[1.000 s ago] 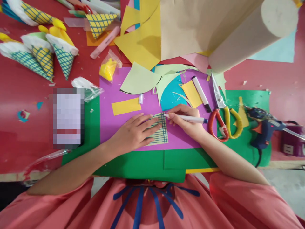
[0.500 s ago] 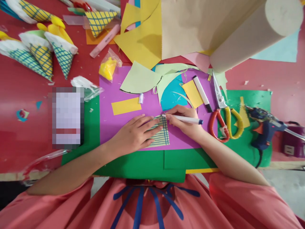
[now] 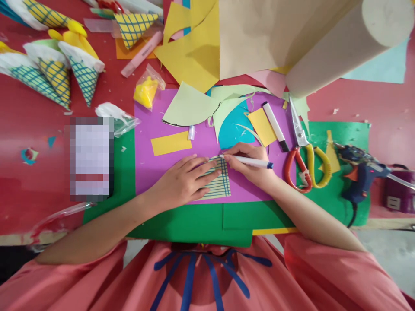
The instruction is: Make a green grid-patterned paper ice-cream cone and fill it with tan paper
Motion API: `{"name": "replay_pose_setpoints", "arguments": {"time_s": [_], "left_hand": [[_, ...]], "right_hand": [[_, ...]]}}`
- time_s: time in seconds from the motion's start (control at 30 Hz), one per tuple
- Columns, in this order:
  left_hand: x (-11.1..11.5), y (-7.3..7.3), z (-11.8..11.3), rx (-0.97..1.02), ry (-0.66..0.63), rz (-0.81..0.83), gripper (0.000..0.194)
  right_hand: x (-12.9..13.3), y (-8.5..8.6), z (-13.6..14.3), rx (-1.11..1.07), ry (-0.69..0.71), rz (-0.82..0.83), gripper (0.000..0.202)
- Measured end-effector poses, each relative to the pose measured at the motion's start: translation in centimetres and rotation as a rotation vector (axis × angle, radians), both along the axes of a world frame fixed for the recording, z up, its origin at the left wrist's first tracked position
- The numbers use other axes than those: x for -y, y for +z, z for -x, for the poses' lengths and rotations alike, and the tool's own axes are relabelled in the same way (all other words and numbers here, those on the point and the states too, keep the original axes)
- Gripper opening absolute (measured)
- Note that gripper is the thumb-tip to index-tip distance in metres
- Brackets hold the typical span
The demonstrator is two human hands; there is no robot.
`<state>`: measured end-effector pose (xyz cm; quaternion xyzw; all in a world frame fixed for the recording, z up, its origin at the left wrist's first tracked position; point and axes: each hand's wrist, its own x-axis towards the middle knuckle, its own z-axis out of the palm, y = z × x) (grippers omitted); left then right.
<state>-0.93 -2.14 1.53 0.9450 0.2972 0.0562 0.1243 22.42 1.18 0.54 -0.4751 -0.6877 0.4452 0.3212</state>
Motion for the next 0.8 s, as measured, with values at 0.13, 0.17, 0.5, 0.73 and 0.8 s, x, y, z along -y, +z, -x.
{"name": "replay_pose_setpoints", "arguments": {"time_s": [0.13, 0.17, 0.5, 0.73, 0.8], "left_hand": [[-0.02, -0.03, -0.03, 0.012, 0.000, -0.001, 0.045], [-0.02, -0.04, -0.03, 0.013, 0.000, 0.000, 0.046], [0.07, -0.33, 0.09, 0.035, 0.015, 0.024, 0.052], [0.00, -0.13, -0.02, 0.046, 0.017, 0.008, 0.051], [-0.01, -0.09, -0.03, 0.041, 0.014, -0.001, 0.050]], "right_hand": [[-0.03, 0.07, -0.03, 0.002, 0.019, -0.003, 0.016], [-0.04, 0.08, -0.03, 0.004, 0.020, 0.000, 0.016], [-0.04, 0.22, 0.06, 0.017, 0.041, -0.002, 0.018], [0.03, 0.33, 0.06, 0.014, 0.052, 0.008, 0.023], [0.06, 0.44, 0.09, 0.002, 0.058, 0.013, 0.023]]}}
